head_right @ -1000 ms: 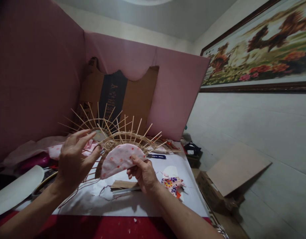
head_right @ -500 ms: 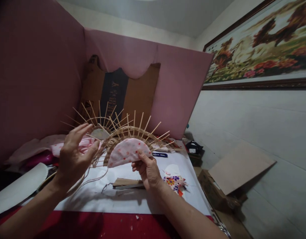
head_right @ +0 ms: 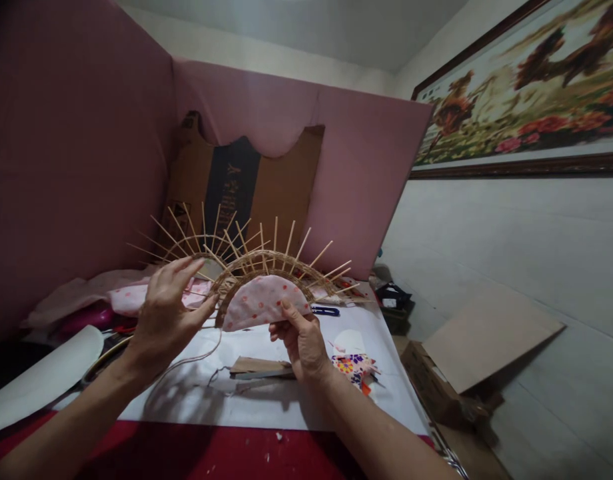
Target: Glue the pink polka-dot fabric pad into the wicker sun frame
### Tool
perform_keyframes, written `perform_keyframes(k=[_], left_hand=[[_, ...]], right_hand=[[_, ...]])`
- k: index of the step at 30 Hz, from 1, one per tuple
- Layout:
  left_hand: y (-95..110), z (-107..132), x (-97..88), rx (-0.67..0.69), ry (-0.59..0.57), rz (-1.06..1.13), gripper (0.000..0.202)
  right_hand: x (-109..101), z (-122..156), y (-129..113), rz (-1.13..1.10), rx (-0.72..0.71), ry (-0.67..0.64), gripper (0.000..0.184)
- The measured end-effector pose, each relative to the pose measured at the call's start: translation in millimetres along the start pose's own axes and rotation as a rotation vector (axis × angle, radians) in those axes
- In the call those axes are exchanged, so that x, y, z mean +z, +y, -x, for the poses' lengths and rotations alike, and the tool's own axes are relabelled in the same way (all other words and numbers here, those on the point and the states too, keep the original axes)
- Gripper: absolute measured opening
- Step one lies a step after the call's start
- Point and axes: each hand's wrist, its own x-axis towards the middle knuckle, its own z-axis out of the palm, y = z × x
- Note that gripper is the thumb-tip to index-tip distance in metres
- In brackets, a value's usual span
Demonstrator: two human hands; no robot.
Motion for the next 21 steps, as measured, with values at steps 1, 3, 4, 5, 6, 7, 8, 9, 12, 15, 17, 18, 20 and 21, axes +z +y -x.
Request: perform_keyframes(k=[1,3,4,5,6,7,8,9,12,15,17,18,20,21], left_hand=[[-0.5,0.0,0.0,-0.009,0.000,0.020,0.046],[-0.8,0.0,0.0,-0.032,-0.002,0.072,0.044],[-0.7,0.0,0.1,-0.036,-0.003,0.097,0.044],[-0.6,0.2,0.3,-0.036,-0.003,0.113,0.045],[-0.4,0.5,0.5,-0.032,-0.001,0.120,0.045],[-0.3,1.0,0.7,-0.026,0.003,0.117,0.045],[-0.3,1.5,1.0,-0.022,0.009,0.107,0.044],[-0.3,2.1,1.2,-0.020,0.015,0.092,0.042],[-0.4,2.7,1.2,-0.025,0.023,0.054,0.036],[0.1,1.3,0.3,-0.028,0.022,0.041,0.033],[0.5,0.1,-0.3,-0.026,0.020,0.037,0.032],[0.5,-0.3,-0.5,-0.024,0.017,0.033,0.031],[0.2,-0.4,-0.9,-0.019,0.022,0.024,0.029],[-0.1,-0.2,-1.1,-0.016,0.025,0.020,0.029]], right_hand=[[0.0,0.2,0.2,0.002,0.002,0.001,0.021],[-0.2,0.4,0.5,0.003,0.012,0.011,0.021],[-0.3,0.5,0.5,0.001,0.015,0.016,0.021],[-0.4,0.6,0.5,0.000,0.018,0.017,0.021],[-0.5,0.8,0.5,-0.002,0.018,0.016,0.021],[-0.5,0.9,0.5,-0.003,0.019,0.013,0.021],[-0.6,1.1,0.5,0.000,0.022,0.009,0.021],[-0.6,1.3,0.5,0.005,0.025,0.005,0.021],[-0.6,1.5,0.9,0.015,0.029,-0.005,0.021],[-0.7,1.2,1.1,0.005,0.029,-0.010,0.020],[-0.8,1.0,1.1,0.006,0.030,-0.009,0.020],[-0.9,0.9,1.1,0.009,0.030,-0.007,0.020],[-1.4,0.8,1.2,0.014,0.032,-0.005,0.021],[-1.7,0.7,1.3,0.014,0.033,-0.006,0.021]])
